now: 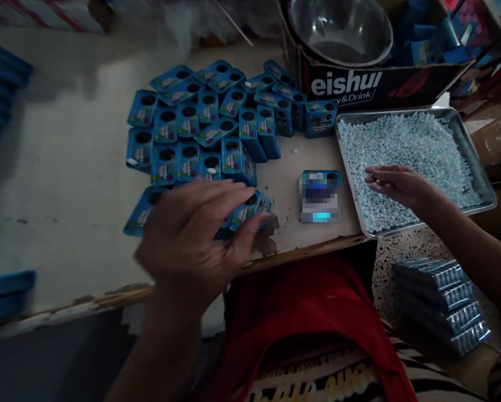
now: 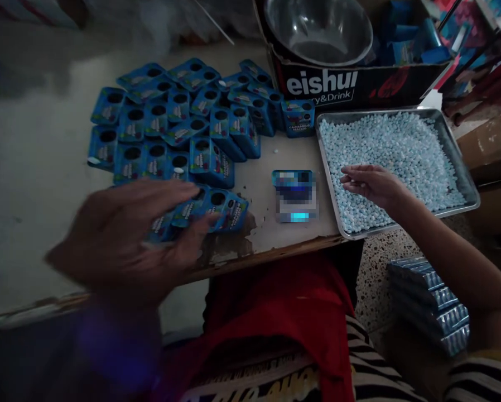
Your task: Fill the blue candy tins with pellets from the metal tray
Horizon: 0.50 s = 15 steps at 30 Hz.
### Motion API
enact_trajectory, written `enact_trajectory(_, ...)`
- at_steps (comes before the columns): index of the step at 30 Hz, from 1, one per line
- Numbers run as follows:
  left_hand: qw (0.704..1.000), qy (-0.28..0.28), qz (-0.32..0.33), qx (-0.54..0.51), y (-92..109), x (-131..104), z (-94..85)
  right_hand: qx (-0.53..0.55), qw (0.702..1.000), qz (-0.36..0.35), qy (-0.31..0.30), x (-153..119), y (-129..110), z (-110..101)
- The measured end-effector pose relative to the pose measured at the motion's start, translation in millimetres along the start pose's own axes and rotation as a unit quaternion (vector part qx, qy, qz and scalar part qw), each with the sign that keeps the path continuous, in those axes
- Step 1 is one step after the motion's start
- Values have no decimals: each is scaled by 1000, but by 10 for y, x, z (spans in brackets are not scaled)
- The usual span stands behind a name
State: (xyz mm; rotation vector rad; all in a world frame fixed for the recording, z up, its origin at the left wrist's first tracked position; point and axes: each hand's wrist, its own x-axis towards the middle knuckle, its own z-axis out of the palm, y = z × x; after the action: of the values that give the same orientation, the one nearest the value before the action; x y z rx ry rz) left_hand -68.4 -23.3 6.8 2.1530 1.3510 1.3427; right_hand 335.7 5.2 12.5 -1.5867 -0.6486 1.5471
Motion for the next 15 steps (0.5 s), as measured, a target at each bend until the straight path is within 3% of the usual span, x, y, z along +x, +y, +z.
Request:
enact_trajectory(3, 999, -9, 40, -3, 167, 4, 249, -82, 994, -41, -56, -22, -144, 86)
enact_trajectory(6, 995, -46, -44, -74, 227, -60, 370, -163, 978, -87, -102, -5, -343, 209)
enact_trajectory(10, 992, -60, -75, -84, 208, -91, 492, -261, 942, -127, -168, 9, -547, 447)
enact_trajectory(15, 995, -66, -66, -42, 141, 172, 633, -302, 924, -111, -206, -13, -622, 699)
